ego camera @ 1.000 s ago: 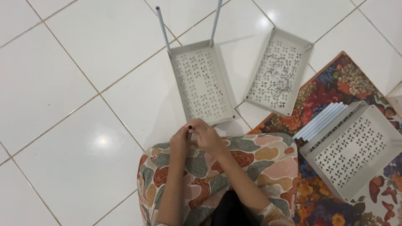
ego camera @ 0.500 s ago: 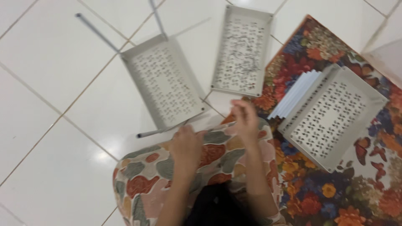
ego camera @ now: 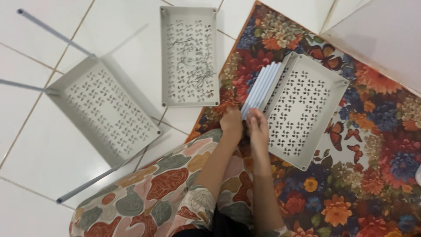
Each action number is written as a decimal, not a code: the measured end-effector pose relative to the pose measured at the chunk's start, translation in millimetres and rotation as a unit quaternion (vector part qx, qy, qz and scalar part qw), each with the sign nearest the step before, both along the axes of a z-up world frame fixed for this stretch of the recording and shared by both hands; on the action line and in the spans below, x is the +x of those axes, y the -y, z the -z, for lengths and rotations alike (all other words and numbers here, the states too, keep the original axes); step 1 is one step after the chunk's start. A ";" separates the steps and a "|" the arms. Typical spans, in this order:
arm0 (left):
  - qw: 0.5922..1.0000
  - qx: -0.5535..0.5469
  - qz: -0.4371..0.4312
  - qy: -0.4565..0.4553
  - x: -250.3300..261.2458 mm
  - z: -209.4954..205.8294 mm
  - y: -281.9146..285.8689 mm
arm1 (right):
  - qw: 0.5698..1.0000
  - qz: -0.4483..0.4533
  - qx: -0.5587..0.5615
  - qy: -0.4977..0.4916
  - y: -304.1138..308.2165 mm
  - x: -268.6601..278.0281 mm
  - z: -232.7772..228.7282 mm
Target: The person sits on the floor and assembles two gray perforated trays by inserting gray cylindrical rods into corner holes. They handle the trays and rods, aligning and inserting the rods to form a frame, then place the assembled trays side by side.
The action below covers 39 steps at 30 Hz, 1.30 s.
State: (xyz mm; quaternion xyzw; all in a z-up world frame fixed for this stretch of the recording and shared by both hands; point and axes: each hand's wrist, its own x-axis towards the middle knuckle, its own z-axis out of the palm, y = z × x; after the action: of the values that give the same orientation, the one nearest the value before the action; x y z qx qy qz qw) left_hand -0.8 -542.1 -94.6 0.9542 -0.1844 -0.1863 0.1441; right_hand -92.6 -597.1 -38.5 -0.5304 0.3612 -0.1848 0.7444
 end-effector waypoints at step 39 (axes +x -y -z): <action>0.936 -0.288 -0.187 0.077 21.4 -121.8 -352.6 | 0.908 -0.324 -0.253 0.077 -245.6 116.9 -75.9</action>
State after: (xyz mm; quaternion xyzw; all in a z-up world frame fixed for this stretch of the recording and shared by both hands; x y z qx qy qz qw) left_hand 20.6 -189.5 27.3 0.9006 -0.0593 -0.0207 0.4300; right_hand 24.4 -351.5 37.4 -0.7728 0.0517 -0.0590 0.6298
